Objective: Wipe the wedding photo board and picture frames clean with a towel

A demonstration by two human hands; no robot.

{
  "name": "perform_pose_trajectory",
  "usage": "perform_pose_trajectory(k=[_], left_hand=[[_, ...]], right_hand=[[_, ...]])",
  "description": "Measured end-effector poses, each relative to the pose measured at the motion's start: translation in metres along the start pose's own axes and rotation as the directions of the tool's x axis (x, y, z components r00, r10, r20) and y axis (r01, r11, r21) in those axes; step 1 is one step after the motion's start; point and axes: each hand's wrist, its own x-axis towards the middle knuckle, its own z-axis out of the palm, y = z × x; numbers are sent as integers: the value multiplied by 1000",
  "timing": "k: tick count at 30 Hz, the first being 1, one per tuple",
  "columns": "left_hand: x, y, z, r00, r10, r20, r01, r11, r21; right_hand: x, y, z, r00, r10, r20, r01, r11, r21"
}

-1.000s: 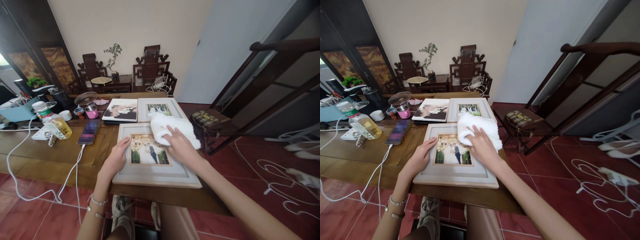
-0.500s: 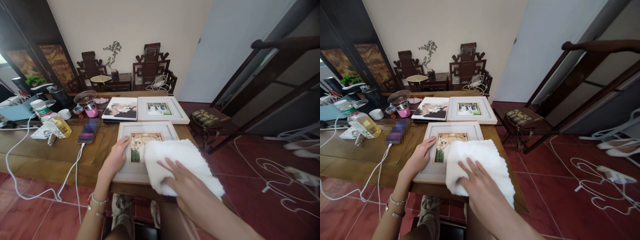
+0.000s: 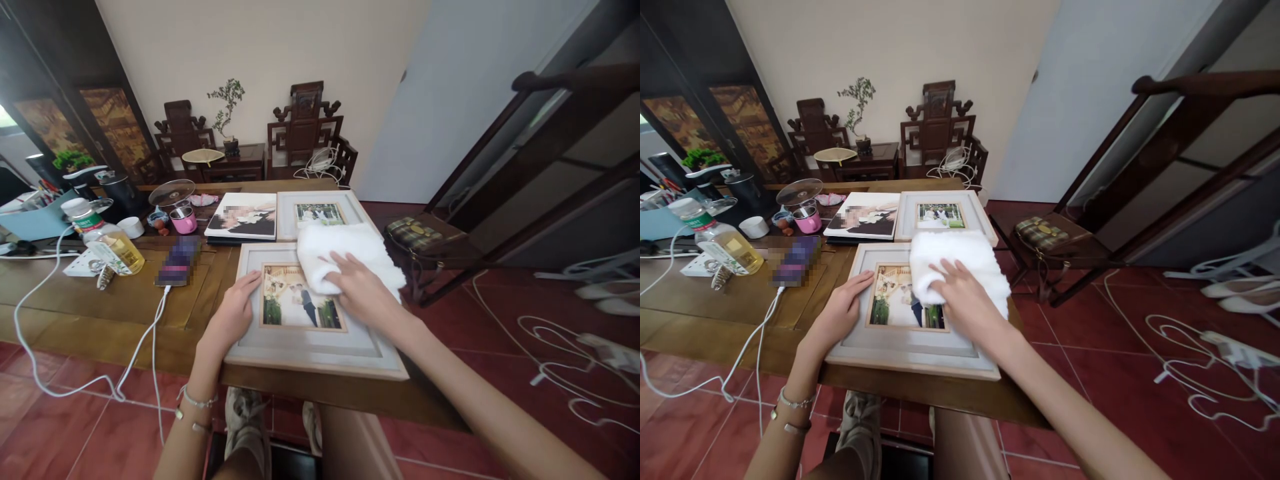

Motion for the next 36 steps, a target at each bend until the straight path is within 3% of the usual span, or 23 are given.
perform_pose_trajectory(k=[3,6,9,11,15,19,22,25,28,31,34,36], left_hand=[[0,0,1,1000,4,-14,-3,1000,18],[0,0,1,1000,9,-1,-9,999,51],[0,1,0,1000,9,20,-10,998,66],[0,1,0,1000,6,26,-8,998,66],[0,0,0,1000,6,29,-7,998,55],[0,1,-1,999,-9,41,7,998,56],[0,1,-2,999,-6,51,3,999,54],[0,0,-1,999,0,36,-2,998,60],[0,0,0,1000,-1,25,0,998,59],[0,0,1,1000,5,26,-7,998,59],[0,0,0,1000,7,30,-9,997,74],[0,0,0,999,0,38,-3,997,80]], right_hand=[[-34,-32,-24,998,-41,55,39,999,29],[-65,-60,-59,990,-56,130,31,982,184],[-73,-69,-80,989,-74,125,26,936,350],[-64,-62,-76,995,-69,76,41,948,315],[-22,-21,-36,999,33,32,-31,999,-33],[18,14,-3,993,110,-42,-115,983,-143],[23,13,7,998,50,-23,-53,982,-181],[2,-11,7,999,-32,6,32,983,-180],[-32,-41,-8,994,-106,-35,99,981,-165],[-66,-63,-40,979,-175,-105,172,984,-37],[-80,-68,-73,978,-175,-114,190,971,146],[-74,-59,-82,987,-127,-99,143,975,169]])
